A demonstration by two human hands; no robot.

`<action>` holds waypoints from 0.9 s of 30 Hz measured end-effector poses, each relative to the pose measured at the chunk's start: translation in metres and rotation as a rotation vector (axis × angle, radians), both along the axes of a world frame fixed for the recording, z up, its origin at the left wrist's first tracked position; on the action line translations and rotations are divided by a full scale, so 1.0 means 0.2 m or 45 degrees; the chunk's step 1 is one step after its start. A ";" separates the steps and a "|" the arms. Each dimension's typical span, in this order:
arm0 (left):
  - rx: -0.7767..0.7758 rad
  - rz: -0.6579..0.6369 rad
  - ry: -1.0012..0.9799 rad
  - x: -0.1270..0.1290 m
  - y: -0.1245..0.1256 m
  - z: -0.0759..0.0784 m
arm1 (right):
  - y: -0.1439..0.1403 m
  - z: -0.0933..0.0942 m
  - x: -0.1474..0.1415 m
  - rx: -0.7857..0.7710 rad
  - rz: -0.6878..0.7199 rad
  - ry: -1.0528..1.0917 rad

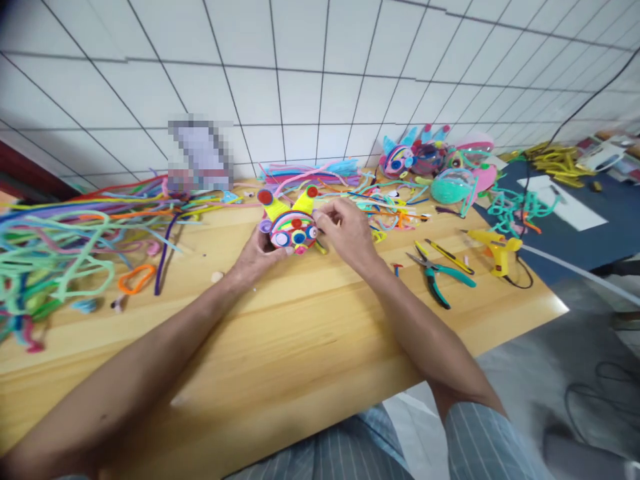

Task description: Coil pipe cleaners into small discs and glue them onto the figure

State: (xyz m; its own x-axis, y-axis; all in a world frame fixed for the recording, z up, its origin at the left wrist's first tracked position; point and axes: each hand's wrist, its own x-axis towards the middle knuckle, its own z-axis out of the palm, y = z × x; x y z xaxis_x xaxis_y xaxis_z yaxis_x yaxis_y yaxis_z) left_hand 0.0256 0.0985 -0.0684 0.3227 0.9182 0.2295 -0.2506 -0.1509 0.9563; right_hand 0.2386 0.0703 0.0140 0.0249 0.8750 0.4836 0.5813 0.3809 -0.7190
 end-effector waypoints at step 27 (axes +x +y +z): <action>0.022 0.131 0.064 -0.02 -0.01 -0.01 | 0.01 -0.40 0.01 -0.249 0.208 0.388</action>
State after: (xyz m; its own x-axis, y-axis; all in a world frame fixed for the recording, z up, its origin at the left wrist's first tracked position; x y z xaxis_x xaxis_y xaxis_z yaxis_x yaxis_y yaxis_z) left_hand 0.0207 0.0969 -0.0700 0.2383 0.9433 0.2312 -0.1844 -0.1898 0.9644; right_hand 0.2406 0.0723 -0.0655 -0.0056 0.9542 0.2991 0.2736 0.2892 -0.9174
